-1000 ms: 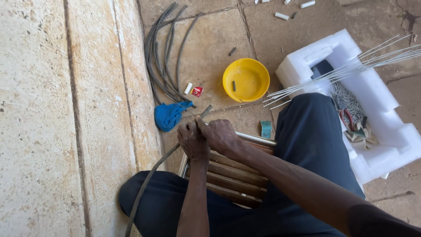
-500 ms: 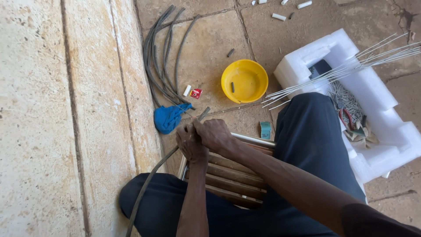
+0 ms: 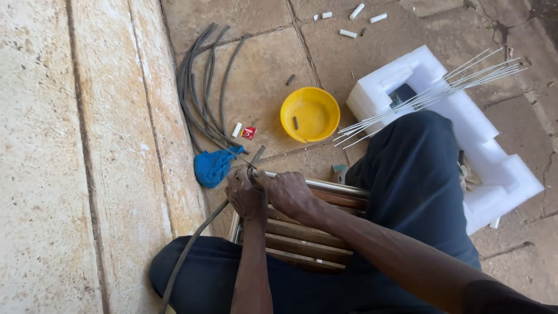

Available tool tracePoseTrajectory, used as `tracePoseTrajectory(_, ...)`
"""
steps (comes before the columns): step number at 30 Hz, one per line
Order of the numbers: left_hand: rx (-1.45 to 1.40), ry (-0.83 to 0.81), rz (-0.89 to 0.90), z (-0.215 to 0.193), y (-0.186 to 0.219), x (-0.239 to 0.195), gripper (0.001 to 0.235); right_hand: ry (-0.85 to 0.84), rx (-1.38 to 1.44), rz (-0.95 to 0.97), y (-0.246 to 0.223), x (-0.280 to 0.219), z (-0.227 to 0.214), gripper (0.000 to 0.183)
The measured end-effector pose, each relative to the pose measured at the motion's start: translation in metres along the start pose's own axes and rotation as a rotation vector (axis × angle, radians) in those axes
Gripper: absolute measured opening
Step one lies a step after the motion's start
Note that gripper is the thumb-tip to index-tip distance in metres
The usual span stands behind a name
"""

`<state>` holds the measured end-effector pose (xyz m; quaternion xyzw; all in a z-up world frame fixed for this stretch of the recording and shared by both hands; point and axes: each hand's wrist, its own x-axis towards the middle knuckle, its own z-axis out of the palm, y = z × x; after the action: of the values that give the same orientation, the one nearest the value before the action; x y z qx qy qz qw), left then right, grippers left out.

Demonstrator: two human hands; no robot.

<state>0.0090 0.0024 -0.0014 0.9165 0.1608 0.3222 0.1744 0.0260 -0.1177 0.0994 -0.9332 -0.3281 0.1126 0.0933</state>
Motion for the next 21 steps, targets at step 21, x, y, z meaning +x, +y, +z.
tracePoseTrajectory(21, 0.041, -0.099, -0.039, 0.016, -0.021, -0.013, 0.039, -0.095, 0.074, 0.001, 0.012, -0.021, -0.005, 0.057)
